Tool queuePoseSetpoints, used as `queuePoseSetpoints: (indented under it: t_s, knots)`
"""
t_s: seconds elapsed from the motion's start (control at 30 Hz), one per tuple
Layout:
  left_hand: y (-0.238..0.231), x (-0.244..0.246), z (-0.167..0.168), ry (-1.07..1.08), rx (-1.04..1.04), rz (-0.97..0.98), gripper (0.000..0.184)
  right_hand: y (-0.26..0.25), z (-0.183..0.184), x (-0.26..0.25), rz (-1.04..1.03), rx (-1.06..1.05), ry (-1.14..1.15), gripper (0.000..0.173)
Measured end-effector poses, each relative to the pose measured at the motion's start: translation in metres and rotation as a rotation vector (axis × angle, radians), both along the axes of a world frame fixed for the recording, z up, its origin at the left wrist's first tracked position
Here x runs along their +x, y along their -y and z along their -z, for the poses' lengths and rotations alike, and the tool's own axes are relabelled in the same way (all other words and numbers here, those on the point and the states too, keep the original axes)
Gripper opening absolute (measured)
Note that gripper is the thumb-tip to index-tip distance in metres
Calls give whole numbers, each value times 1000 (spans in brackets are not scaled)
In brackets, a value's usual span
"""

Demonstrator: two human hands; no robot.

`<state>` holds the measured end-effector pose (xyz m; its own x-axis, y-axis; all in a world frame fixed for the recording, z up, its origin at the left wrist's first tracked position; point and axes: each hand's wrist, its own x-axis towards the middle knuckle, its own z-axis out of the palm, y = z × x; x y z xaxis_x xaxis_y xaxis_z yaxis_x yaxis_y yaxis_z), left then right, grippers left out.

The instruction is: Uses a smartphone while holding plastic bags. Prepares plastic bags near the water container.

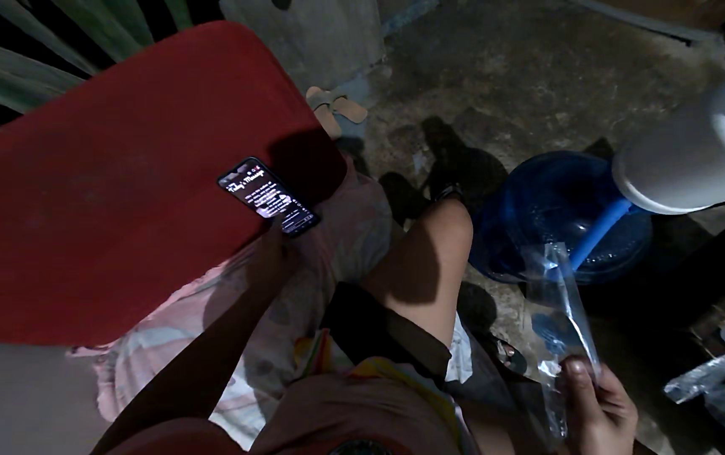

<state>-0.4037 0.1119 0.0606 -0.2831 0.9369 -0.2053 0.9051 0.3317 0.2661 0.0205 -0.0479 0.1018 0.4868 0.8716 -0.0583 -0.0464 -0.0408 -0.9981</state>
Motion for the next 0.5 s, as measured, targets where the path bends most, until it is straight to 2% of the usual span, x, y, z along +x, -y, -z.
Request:
queuePoseSetpoints:
  t_s: [0.13, 0.5]
  knots:
    - [-3, -4, 1, 57, 132, -86, 77, 0, 0, 0, 3, -7, 9, 31]
    - [8, 3, -5, 7, 70, 45, 55, 0, -1, -1, 3, -6, -6, 32]
